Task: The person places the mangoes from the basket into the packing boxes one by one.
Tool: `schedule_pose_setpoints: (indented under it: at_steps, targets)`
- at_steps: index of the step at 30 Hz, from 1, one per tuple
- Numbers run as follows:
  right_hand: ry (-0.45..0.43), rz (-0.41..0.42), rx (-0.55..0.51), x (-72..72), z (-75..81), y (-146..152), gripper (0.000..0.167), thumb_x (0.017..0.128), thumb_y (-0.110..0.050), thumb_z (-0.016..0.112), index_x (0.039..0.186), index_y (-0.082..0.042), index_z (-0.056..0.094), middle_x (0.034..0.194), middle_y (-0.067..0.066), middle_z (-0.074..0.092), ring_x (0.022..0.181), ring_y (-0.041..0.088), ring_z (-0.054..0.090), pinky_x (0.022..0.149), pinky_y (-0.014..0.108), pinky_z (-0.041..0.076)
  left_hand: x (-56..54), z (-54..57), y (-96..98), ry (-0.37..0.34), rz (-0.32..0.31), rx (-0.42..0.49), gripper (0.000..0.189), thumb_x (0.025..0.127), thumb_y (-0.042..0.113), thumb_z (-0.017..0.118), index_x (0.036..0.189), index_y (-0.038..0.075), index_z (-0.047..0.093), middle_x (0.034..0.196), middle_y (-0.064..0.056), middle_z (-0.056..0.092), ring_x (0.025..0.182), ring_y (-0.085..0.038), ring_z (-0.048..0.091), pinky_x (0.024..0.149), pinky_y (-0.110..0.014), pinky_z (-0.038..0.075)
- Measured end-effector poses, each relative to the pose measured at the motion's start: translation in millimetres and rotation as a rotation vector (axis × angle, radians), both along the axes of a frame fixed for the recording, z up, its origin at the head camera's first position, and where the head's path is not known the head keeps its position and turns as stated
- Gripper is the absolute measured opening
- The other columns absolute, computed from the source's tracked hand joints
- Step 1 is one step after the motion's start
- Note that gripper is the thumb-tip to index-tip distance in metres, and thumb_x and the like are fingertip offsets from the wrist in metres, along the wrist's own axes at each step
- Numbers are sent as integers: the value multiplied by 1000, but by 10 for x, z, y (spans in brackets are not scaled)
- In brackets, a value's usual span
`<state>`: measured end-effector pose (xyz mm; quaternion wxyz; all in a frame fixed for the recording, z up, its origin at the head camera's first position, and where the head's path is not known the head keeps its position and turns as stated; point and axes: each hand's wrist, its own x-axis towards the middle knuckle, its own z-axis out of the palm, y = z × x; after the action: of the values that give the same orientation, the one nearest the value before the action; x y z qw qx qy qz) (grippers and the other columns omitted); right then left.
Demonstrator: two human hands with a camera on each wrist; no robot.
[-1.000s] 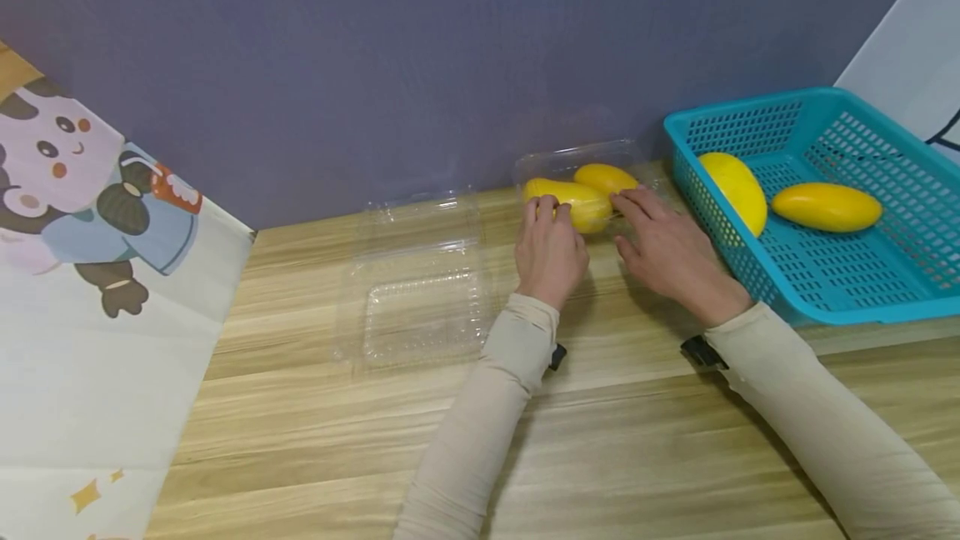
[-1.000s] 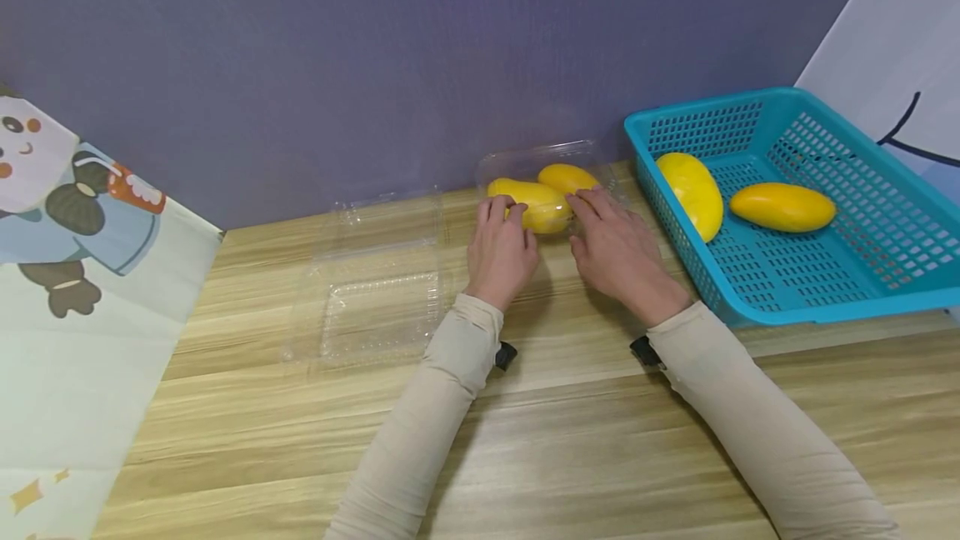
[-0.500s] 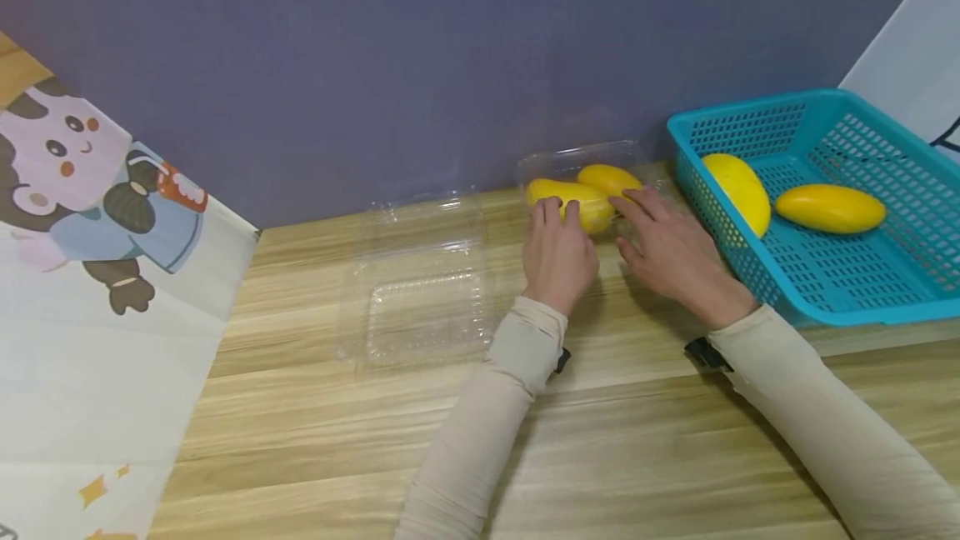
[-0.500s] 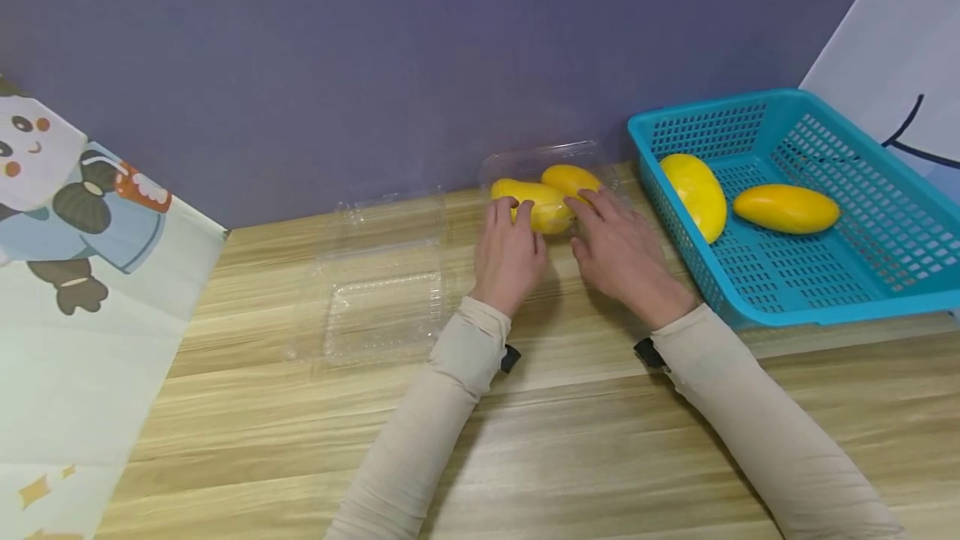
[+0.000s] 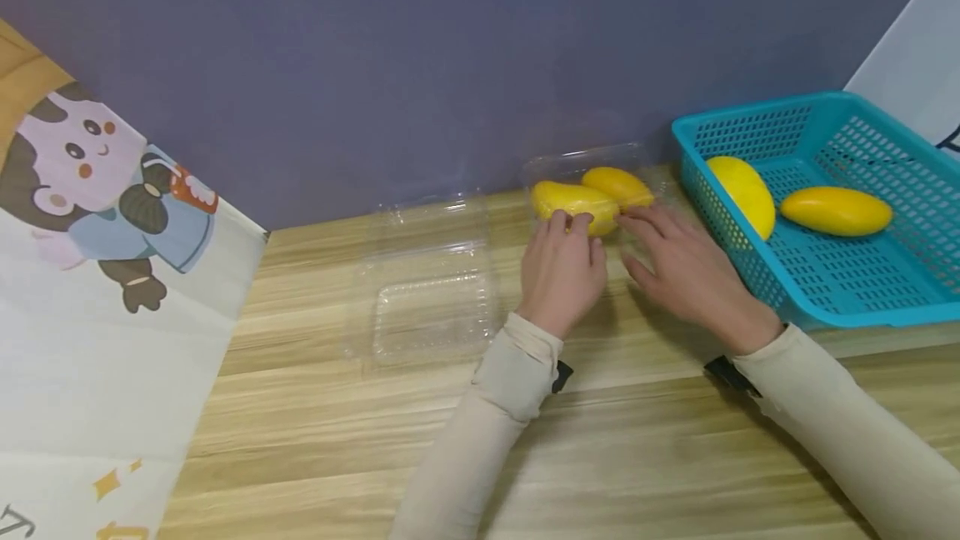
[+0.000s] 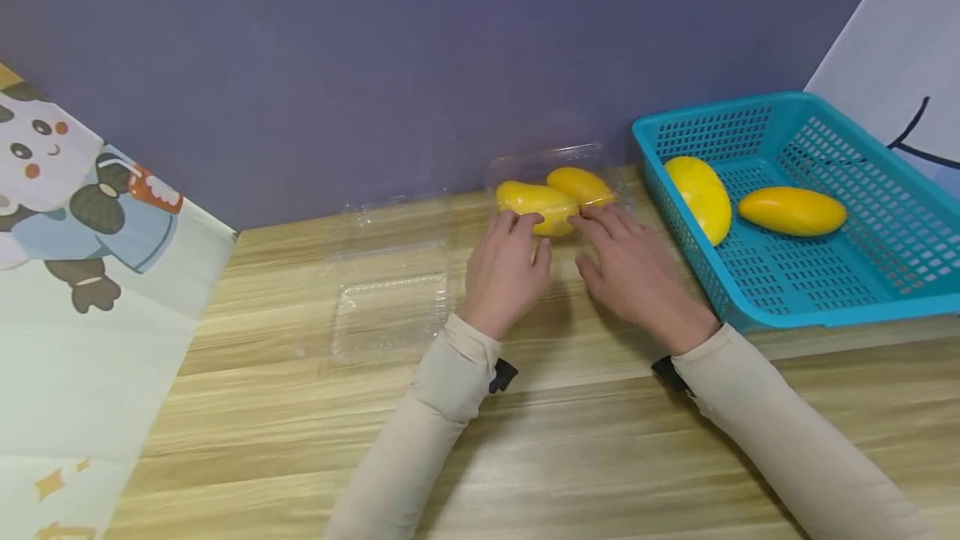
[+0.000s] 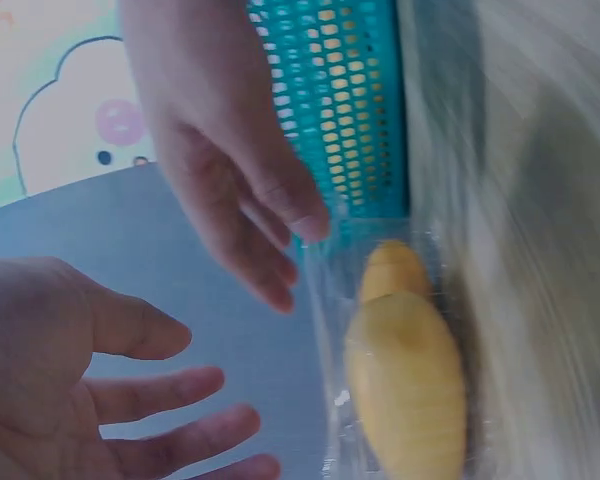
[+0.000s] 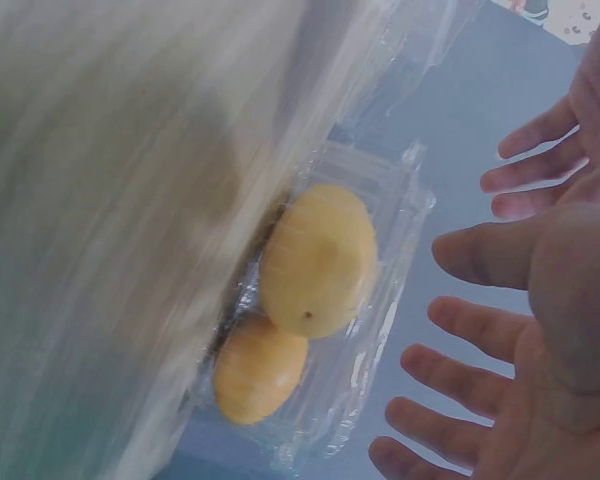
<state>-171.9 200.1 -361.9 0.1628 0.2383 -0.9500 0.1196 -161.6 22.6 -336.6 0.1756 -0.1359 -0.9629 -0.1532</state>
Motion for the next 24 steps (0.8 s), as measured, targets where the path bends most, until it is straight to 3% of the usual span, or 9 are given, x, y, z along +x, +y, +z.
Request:
schedule_pose_setpoints:
  at_steps: [3,6,10,15,19,24]
  targets:
    - [-13,10,0,47,1,-17,54,91,-20,68,140,-3,51,143,21,51,132,43,46,109,61,37,70,50,-33,-23,-19,6,30,99,28,55,123,14,67,107,-2,67,91,-17,61,78,-28,52]
    - [-42,18,4,96,-17,-51,53,92,-22,67,140,-5,52,142,20,52,131,43,48,106,62,40,146,46,-47,-9,-56,-48,28,99,26,54,118,13,69,103,-1,68,88,-17,63,75,-28,54]
    - [-102,38,32,165,-76,-88,49,94,-23,65,138,-5,54,141,20,54,129,43,50,103,62,42,280,-39,-47,38,-125,-169,27,98,27,55,117,14,69,102,1,69,87,-16,67,74,-29,56]
    - [-192,42,90,247,-157,-74,51,95,-27,64,141,-8,53,142,19,53,131,43,49,102,64,43,463,-140,-125,52,-202,-239,26,97,29,56,115,16,70,97,2,68,80,-14,64,68,-26,54]
    - [-218,53,91,295,-190,-40,51,95,-29,64,142,-10,52,143,18,53,132,41,48,102,63,42,557,-148,-330,35,-244,-187,24,97,24,57,114,14,70,97,1,69,82,-14,64,71,-25,54]
    - [-224,71,85,328,-152,20,51,96,-29,64,141,-10,53,142,19,53,132,41,48,106,63,39,621,-89,-717,70,-220,-64,20,96,15,58,111,11,71,98,-1,71,87,-17,67,80,-31,56]
